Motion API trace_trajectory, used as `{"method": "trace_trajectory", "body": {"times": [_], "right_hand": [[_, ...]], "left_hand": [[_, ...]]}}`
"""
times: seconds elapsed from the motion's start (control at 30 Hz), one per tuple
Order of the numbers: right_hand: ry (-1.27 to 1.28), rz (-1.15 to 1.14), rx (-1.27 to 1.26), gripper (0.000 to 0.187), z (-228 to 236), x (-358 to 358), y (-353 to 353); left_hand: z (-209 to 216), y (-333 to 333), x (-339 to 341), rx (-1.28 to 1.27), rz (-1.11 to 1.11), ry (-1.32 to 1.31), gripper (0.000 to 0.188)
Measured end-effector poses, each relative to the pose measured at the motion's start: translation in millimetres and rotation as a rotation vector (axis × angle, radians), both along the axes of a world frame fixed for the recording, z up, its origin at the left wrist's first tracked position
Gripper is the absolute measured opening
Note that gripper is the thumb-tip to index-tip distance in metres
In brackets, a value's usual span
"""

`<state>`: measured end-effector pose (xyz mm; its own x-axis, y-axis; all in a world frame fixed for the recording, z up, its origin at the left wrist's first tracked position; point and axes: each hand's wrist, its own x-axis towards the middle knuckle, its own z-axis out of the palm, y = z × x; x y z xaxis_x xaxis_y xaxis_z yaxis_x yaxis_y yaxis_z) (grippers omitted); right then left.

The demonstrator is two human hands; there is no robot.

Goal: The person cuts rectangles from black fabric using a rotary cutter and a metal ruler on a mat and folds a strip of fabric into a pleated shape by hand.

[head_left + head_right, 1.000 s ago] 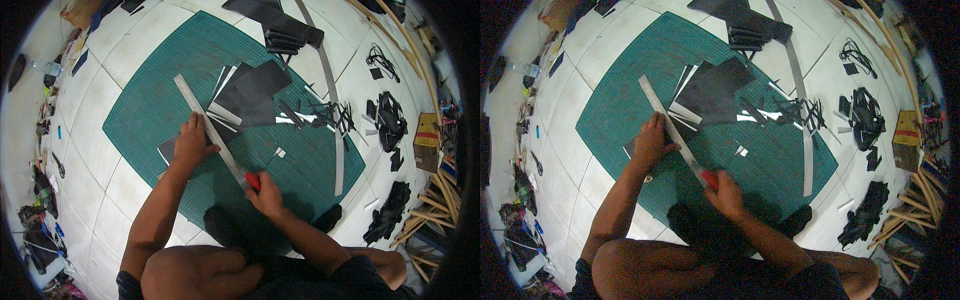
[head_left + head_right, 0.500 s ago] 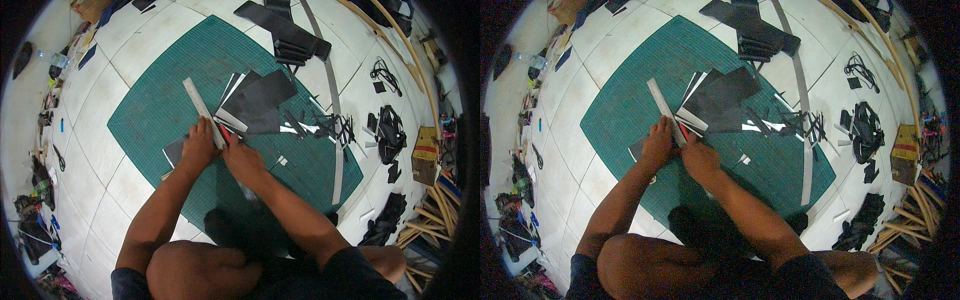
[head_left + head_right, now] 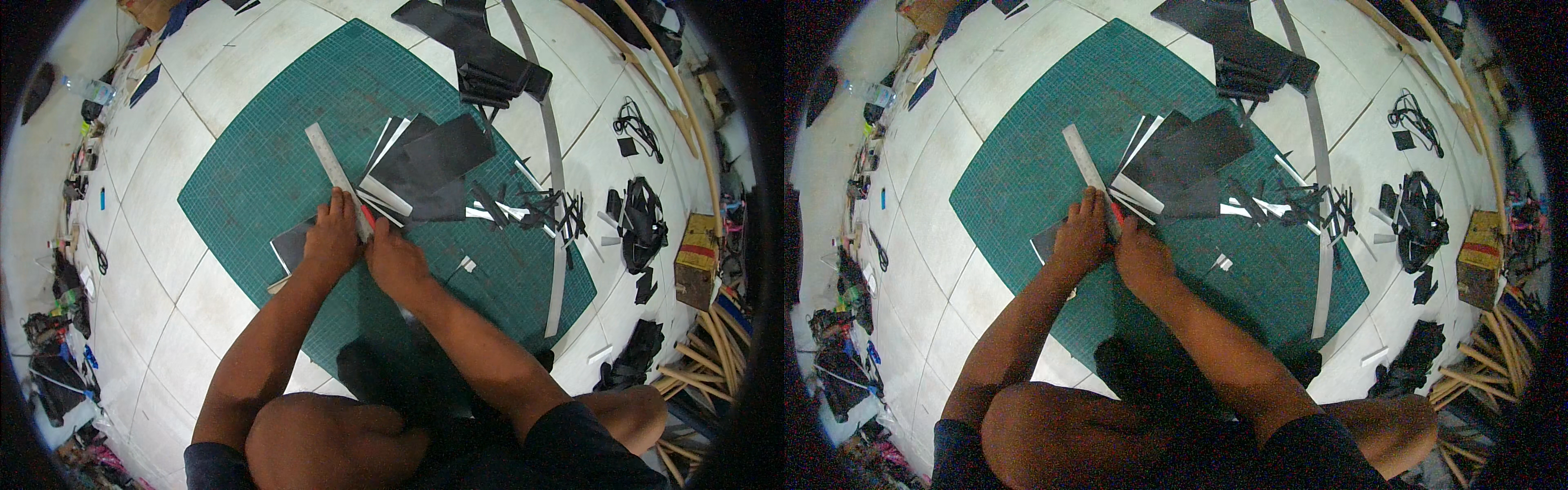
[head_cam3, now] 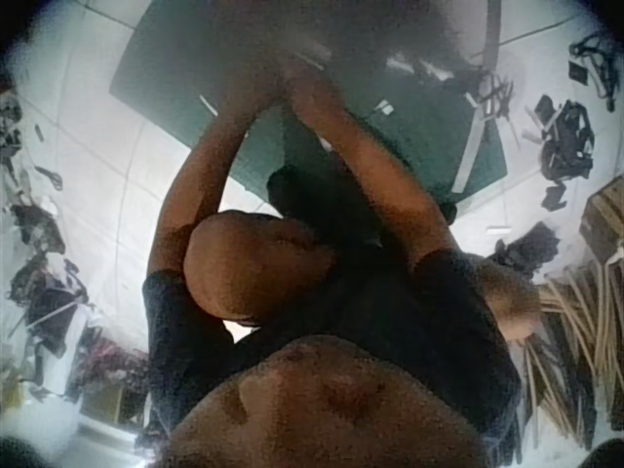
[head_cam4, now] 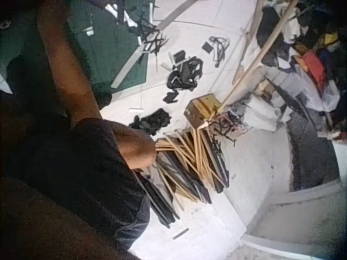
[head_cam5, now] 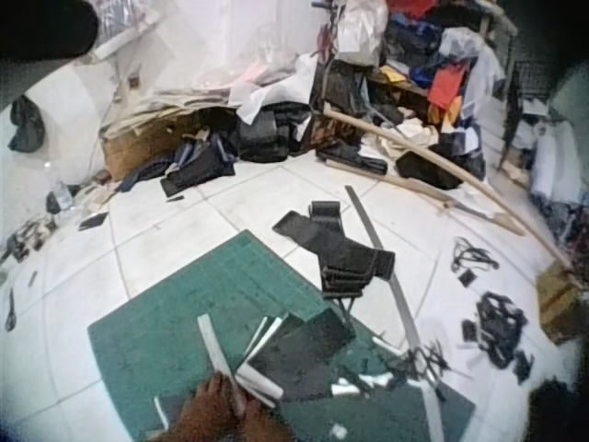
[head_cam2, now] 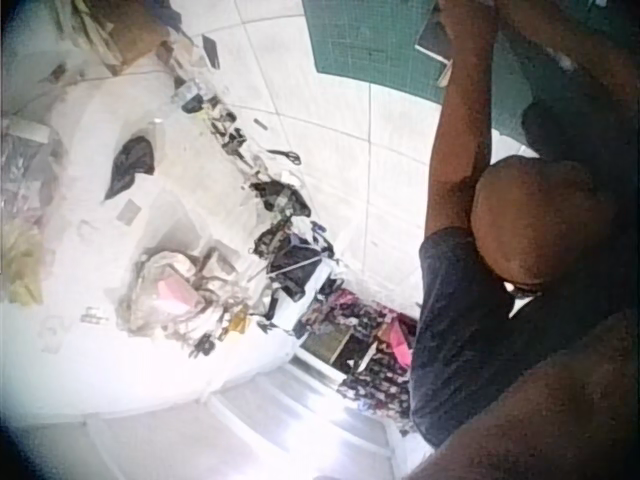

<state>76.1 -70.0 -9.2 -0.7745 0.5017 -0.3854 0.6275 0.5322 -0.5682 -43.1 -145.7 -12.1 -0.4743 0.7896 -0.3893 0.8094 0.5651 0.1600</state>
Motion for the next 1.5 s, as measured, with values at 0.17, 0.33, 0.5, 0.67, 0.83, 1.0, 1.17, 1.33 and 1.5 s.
{"method": "trace_trajectory", "body": {"times": [0.17, 0.33, 0.5, 0.67, 0.83, 1.0, 1.17, 1.33, 1.5], "right_hand": [[-0.102, 0.043, -0.125, 0.029, 16.6, 2.5, 6.6], [-0.272, 0.025, -0.2, 0.028, 31.9, 51.0, -10.8], [-0.347, 0.05, -0.183, 0.03, 26.4, 87.3, -18.4], [-0.257, 0.014, -0.129, 0.028, 45.7, 80.4, -16.5], [-0.149, 0.016, -0.118, 0.027, 44.2, 42.4, -3.5], [-0.026, -0.009, -0.052, 0.026, 16.1, 8.5, -1.4], [-0.067, 0.0, -0.055, 0.026, 6.1, -1.4, -0.8], [-0.04, 0.005, -0.02, 0.025, 0.7, -1.8, -0.9], [-0.118, 0.019, -0.067, 0.027, 13.4, -6.7, -0.5]], "left_hand": [[4.3, 1.9, 0.8, -0.011, 0.017, -0.003, 0.097], [8.7, 0.2, 0.9, -0.01, 0.027, -0.036, 0.109], [16.9, 7.2, 2.1, -0.066, 0.048, -0.061, 0.112], [8.8, -1.1, -2.8, 0.007, 0.058, -0.094, 0.114], [15.8, 2.3, 0.1, -0.031, 0.05, -0.074, 0.11], [13.5, 2.1, -0.4, -0.025, 0.012, -0.027, 0.1], [8.6, 0.4, -1.6, -0.034, 0.017, -0.012, 0.094], [6.2, -0.1, -2.2, -0.018, 0.001, 0.005, 0.093], [-2.0, 0.4, -0.8, 0.0, 0.014, 0.055, 0.098]]}}
